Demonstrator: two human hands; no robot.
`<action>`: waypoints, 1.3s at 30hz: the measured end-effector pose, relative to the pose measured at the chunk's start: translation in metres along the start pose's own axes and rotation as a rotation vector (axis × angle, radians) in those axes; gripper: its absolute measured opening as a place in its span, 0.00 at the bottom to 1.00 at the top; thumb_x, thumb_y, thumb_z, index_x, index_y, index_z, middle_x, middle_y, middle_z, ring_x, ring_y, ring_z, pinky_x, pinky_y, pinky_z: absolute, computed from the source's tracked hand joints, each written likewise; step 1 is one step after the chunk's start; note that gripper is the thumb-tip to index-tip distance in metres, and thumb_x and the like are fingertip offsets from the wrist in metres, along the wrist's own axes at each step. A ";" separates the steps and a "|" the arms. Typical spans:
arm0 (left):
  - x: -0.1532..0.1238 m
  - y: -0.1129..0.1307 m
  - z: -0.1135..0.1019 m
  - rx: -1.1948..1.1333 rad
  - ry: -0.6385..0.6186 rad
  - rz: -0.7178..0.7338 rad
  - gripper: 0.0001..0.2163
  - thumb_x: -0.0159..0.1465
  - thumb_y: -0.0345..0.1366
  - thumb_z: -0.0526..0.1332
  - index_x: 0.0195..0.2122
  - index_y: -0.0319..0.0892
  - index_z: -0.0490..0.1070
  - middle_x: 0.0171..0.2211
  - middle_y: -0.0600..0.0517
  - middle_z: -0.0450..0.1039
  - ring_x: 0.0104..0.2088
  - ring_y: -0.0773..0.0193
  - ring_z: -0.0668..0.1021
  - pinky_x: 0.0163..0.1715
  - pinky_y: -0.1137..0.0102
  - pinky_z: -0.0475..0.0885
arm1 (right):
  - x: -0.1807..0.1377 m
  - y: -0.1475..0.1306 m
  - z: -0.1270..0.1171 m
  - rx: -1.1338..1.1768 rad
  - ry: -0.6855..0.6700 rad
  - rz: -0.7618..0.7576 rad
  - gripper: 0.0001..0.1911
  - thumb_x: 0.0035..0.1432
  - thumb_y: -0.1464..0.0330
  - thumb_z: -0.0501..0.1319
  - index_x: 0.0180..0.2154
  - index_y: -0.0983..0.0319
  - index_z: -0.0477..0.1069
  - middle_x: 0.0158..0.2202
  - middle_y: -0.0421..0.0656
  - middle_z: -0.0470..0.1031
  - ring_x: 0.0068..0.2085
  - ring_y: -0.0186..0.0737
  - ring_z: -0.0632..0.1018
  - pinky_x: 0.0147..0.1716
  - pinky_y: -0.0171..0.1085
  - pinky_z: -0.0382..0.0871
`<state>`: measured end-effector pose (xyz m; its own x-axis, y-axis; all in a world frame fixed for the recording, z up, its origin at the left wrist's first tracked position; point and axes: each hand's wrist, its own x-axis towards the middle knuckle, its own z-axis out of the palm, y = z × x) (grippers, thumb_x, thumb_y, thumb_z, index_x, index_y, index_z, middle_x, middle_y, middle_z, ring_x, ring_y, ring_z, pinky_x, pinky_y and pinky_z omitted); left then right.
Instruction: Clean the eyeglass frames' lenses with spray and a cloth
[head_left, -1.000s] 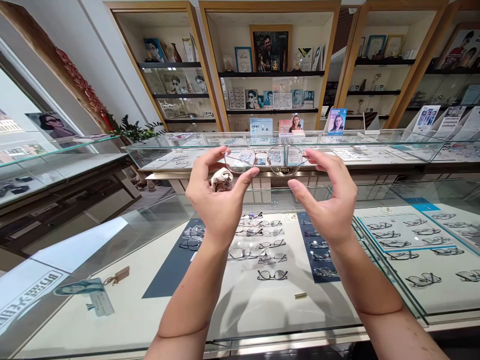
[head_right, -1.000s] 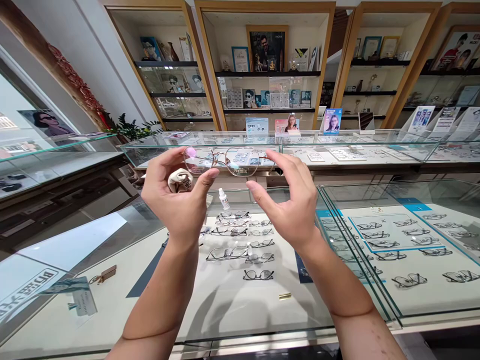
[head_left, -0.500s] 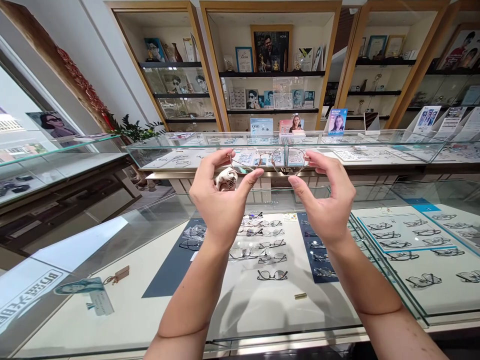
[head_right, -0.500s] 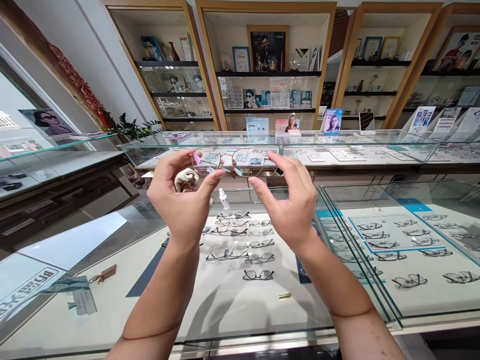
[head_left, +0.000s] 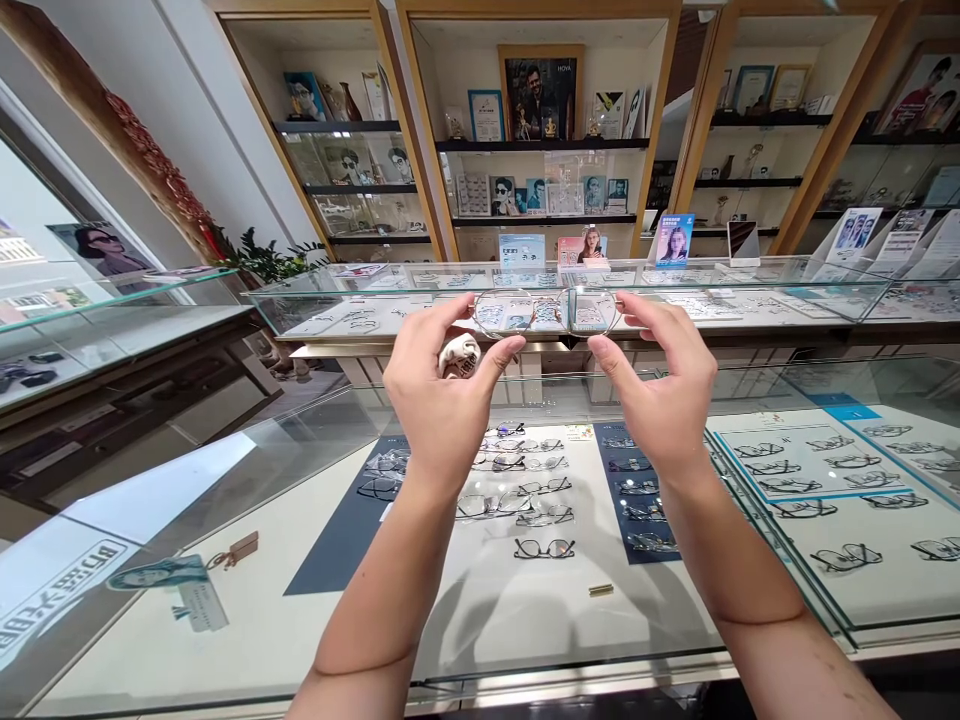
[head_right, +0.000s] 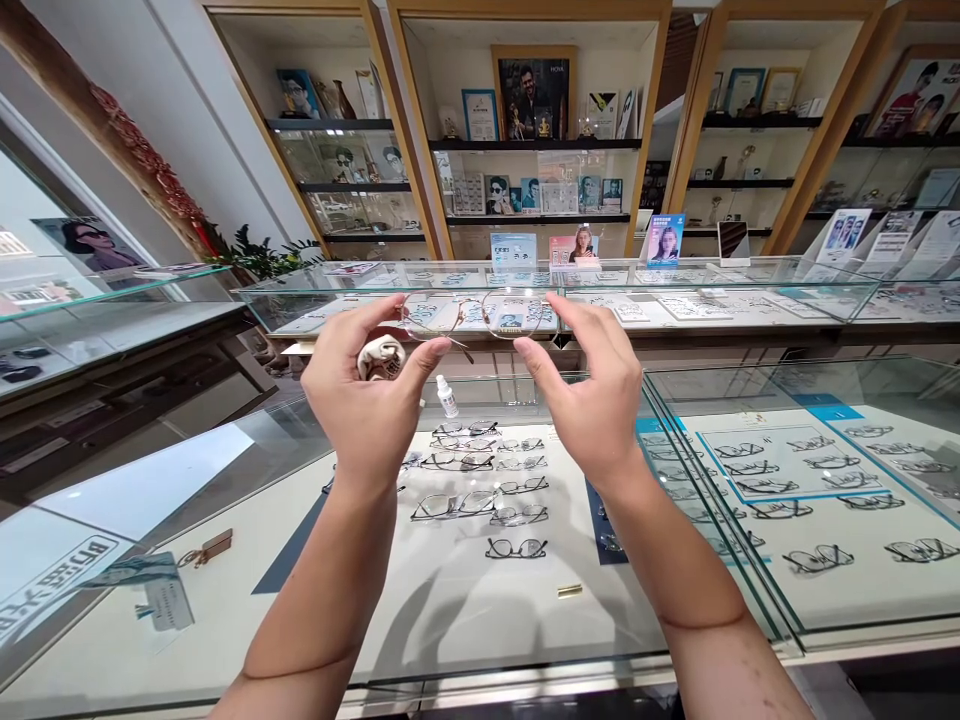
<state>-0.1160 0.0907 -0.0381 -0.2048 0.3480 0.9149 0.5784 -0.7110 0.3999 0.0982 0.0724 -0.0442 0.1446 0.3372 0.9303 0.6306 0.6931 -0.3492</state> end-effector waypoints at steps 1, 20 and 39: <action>0.000 0.000 0.000 0.005 0.002 -0.004 0.25 0.65 0.55 0.75 0.57 0.47 0.80 0.51 0.46 0.82 0.51 0.53 0.84 0.53 0.58 0.81 | 0.000 0.000 0.000 -0.009 -0.005 0.005 0.20 0.71 0.58 0.68 0.62 0.49 0.79 0.57 0.46 0.83 0.57 0.52 0.82 0.59 0.58 0.79; -0.002 -0.001 0.004 0.019 0.012 0.017 0.20 0.65 0.51 0.76 0.52 0.47 0.82 0.46 0.46 0.83 0.48 0.53 0.84 0.46 0.59 0.82 | 0.003 0.007 -0.003 -0.047 -0.073 0.007 0.19 0.71 0.60 0.68 0.61 0.51 0.81 0.52 0.47 0.84 0.52 0.51 0.83 0.56 0.56 0.79; -0.002 -0.003 0.003 0.037 0.010 0.052 0.19 0.63 0.50 0.77 0.51 0.51 0.81 0.44 0.48 0.81 0.47 0.52 0.83 0.48 0.56 0.80 | 0.004 0.012 -0.006 -0.081 -0.194 0.078 0.20 0.72 0.57 0.66 0.61 0.50 0.81 0.55 0.47 0.84 0.53 0.53 0.83 0.54 0.56 0.80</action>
<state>-0.1150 0.0945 -0.0410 -0.1814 0.3045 0.9351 0.6169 -0.7053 0.3493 0.1104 0.0784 -0.0437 0.0511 0.5093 0.8591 0.6835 0.6093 -0.4019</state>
